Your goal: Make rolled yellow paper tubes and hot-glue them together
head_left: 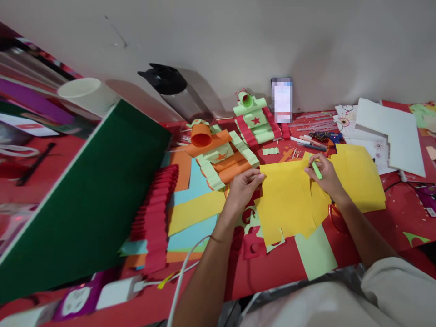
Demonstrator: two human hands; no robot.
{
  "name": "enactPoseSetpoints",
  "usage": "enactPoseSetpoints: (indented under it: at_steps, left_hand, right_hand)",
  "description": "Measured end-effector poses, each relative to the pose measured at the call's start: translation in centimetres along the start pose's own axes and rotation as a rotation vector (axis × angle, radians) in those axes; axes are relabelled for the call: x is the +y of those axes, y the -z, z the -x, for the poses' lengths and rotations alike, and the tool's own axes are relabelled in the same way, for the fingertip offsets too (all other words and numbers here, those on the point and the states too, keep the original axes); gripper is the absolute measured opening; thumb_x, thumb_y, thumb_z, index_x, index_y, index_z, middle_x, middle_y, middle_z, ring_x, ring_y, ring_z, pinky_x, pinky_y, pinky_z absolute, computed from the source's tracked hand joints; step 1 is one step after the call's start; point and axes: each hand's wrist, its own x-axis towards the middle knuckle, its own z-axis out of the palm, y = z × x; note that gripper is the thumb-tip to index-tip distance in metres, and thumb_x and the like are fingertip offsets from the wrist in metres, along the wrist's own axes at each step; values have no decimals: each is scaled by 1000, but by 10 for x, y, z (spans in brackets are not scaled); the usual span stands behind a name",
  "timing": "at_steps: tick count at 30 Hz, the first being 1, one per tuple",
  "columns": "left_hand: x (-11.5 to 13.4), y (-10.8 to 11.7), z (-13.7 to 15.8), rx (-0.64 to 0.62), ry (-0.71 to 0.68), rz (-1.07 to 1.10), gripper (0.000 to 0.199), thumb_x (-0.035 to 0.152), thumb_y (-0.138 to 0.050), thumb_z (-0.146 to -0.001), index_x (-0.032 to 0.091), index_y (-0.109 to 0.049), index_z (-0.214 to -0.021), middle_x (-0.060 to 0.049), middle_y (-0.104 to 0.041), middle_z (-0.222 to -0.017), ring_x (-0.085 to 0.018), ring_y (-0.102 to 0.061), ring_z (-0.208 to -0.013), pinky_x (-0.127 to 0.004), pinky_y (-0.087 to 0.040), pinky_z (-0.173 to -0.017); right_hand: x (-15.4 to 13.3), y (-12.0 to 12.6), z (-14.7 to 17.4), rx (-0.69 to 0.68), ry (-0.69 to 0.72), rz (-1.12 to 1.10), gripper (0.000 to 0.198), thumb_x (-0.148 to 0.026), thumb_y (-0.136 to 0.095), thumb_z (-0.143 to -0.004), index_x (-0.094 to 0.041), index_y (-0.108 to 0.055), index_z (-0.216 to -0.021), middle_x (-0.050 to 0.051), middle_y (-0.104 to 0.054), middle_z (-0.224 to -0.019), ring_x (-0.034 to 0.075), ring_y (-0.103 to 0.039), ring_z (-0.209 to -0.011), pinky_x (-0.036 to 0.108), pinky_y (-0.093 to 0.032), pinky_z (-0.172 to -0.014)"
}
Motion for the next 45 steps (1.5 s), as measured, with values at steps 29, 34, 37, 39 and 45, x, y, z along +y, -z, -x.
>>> enactPoseSetpoints:
  at_steps: [29, 34, 37, 39, 45]
  left_hand:
    - [5, 4, 2, -66, 48, -166, 45, 62, -76, -80, 19, -62, -80, 4, -51, -66, -12, -47, -58, -23, -38, -55]
    - [5, 1, 6, -79, -98, -312, 44, 51, -71, -90, 22, -68, -122, 4, -61, -71, -13, -50, -56, -24, -39, -54]
    - [2, -4, 6, -72, -224, -496, 40, 45, -69, -93, 25, -70, -128, -3, -78, -103, -16, -63, -67, -28, -50, -65]
    - [-1, -6, 5, -73, -320, -591, 33, 42, -67, -95, 25, -73, -123, -6, -79, -122, -22, -73, -92, -33, -57, -84]
    - [-12, -4, 3, -176, -537, -840, 30, 29, -51, -105, 22, -75, -121, -9, -78, -112, -24, -74, -102, -33, -58, -88]
  right_hand:
    - [-7, -6, 1, 40, 9, -69, 33, -40, -80, -83, -27, -55, -100, -3, -63, -84, 14, -60, -65, 28, -51, -61]
    - [-7, -7, 2, -3, -14, -83, 31, -37, -80, -83, -27, -55, -99, -3, -61, -85, 14, -59, -65, 28, -50, -60]
    - [-6, -7, 2, -51, -25, -73, 29, -33, -78, -83, -27, -56, -100, -3, -61, -87, 14, -59, -68, 28, -49, -62]
    - [-5, -7, 3, -94, -10, -26, 27, -31, -76, -83, -27, -56, -100, -3, -62, -88, 15, -61, -72, 28, -49, -66]
    - [-11, -7, 8, -142, 44, 241, 18, -28, -69, -86, -27, -60, -102, -1, -66, -87, 17, -62, -73, 29, -46, -69]
